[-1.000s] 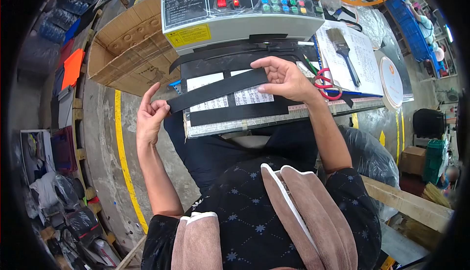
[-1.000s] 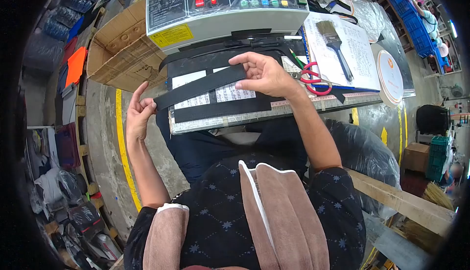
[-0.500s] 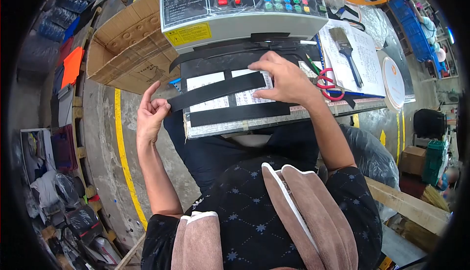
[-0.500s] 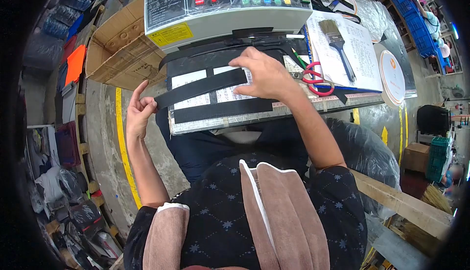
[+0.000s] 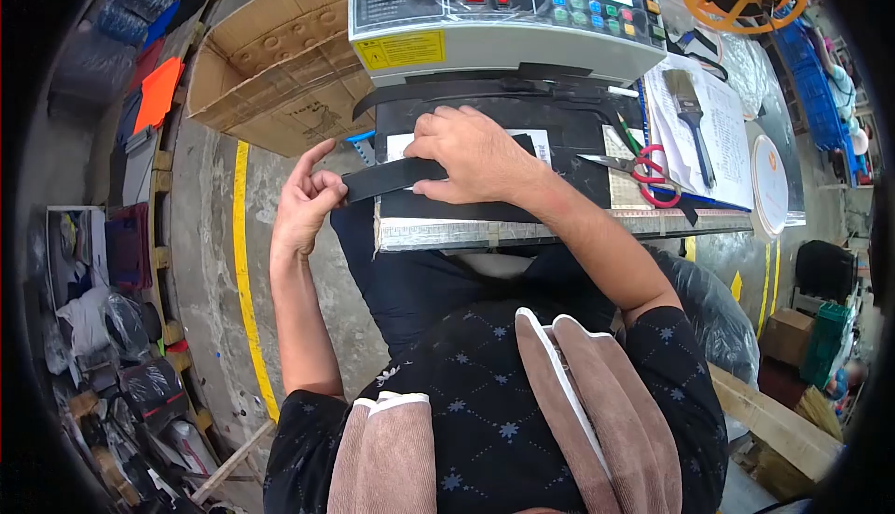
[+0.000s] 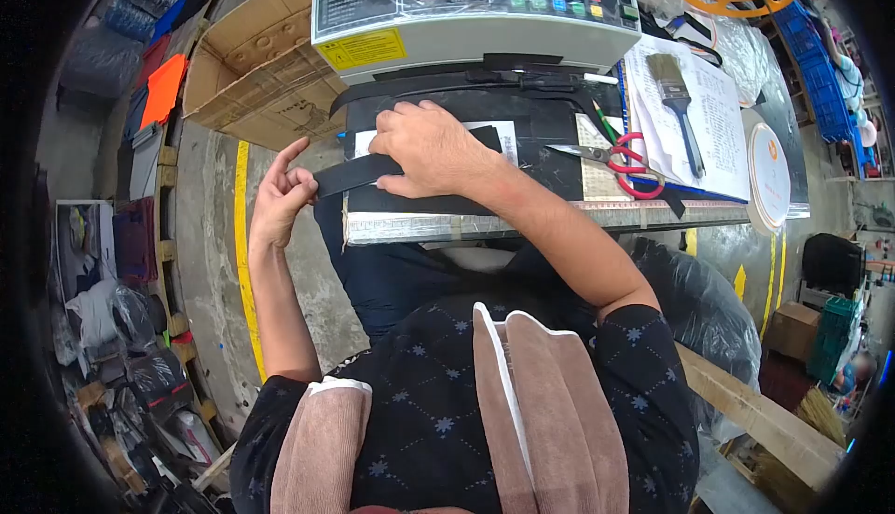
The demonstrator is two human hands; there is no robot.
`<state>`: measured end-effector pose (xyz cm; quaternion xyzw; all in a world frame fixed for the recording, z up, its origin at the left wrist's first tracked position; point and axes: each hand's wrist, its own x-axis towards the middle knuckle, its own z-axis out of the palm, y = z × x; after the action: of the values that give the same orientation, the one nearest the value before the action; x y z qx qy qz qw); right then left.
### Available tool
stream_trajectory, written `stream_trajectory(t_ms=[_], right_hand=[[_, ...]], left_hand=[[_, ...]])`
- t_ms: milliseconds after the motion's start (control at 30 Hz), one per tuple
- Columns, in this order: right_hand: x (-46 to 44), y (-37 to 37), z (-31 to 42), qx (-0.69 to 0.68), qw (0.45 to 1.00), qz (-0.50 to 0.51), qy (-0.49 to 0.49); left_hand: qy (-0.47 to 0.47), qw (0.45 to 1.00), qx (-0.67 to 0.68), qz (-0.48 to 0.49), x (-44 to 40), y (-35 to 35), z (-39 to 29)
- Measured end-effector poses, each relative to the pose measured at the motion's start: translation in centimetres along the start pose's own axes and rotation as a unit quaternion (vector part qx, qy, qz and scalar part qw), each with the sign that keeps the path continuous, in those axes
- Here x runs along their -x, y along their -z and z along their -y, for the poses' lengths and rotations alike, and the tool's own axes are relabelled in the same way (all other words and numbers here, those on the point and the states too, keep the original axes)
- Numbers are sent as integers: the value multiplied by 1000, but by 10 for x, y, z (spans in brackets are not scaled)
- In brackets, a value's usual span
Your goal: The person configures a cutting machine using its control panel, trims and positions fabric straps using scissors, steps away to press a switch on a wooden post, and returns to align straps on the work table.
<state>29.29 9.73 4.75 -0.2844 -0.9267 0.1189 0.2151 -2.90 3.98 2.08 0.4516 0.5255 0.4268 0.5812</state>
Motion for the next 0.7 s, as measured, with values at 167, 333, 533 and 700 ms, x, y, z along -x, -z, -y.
stream_trajectory(t_ms=[167,333,533,700], right_hand=[[4,4,0,16,1000,-5,5],[7,5,-1,6,999,-40,-9],[12,25,-9,-2,1000,-12,-7],[26,41,-22,-38,998,9,-45]], left_hand=[[14,1000,16,10,-4,-1,9],[-16,999,40,1,-4,-11,1],[-19,999,27,11,-12,-8,-6],[-26,999,23,1,-20,-9,-5]])
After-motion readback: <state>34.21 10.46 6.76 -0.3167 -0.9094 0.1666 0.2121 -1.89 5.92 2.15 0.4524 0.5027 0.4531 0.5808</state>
